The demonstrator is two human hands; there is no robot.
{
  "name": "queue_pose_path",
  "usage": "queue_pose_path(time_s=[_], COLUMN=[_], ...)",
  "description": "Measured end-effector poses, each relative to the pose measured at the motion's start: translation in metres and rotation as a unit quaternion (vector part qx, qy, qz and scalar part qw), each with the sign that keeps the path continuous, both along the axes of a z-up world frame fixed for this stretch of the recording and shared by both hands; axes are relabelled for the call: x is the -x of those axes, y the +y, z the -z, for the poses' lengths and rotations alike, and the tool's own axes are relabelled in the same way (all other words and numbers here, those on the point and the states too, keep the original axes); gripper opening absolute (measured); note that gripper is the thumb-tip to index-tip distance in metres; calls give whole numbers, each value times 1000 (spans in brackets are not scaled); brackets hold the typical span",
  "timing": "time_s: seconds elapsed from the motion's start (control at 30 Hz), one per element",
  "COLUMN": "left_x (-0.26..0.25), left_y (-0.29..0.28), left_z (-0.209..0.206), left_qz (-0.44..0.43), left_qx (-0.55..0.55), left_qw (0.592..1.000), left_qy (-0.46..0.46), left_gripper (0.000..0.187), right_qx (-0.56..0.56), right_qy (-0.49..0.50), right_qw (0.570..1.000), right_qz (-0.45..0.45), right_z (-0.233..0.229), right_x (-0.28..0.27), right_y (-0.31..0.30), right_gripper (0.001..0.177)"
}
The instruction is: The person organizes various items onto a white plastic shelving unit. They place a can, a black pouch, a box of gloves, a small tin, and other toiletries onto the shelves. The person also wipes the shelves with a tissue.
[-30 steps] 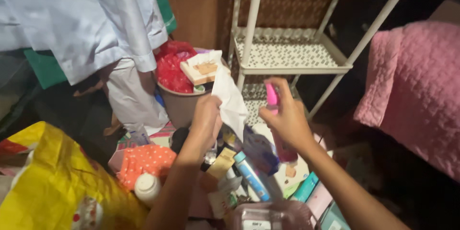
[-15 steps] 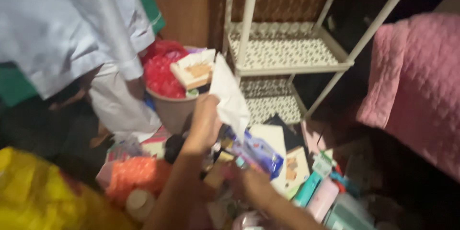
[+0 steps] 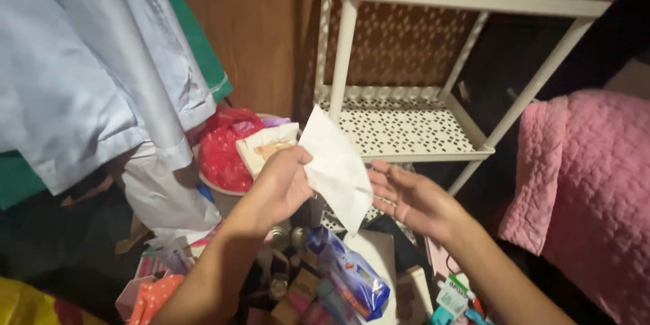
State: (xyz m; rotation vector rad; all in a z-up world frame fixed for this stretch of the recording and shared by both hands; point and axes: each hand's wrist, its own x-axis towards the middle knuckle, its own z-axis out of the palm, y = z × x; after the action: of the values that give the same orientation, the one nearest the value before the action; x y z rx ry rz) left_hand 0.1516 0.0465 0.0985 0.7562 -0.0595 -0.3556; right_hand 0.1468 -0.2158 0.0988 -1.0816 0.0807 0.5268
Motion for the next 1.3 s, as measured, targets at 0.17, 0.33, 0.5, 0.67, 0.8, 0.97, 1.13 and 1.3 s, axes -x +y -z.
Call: queue_pose_path(time_s=[0.17,0.33,0.5,0.67,0.8,0.97,1.13,1.3], left_x=[23,20,-4,-21,-72,-92,-87,-100], left_y=[20,25,3,-2,-29,-80,-105,-89], left_z=[-21,-6,35,106,202,268,253,241], left_qz=[20,75,117,138,66,-64,-190,-282], left_qx=[-19,-58,-39,-268,-348,-351,-385,-312], left_qw=[1000,995,992,951,931,934,890,901], left_qy=[-11,-19,-7,69,88,-33,152,109], left_gripper=[43,42,42,25,15,16,14,22], right_qx=[-122,-156,-188,-187,-138,78,310,612], right_qy=[26,39,19,44,70,1,-116,-495], right_qw=[990,982,981,980,984,992,935,567], right_qz=[-58,-103,-51,45,85,97,130,241], right_z=[12,32,60,95,137,184,216,248], right_x=[19,23,10,1,-13,-51,-116,-177], right_y=[36,51,17,-42,-85,-118,-125,-125], right_gripper=[48,51,55,60,54,33,25,26])
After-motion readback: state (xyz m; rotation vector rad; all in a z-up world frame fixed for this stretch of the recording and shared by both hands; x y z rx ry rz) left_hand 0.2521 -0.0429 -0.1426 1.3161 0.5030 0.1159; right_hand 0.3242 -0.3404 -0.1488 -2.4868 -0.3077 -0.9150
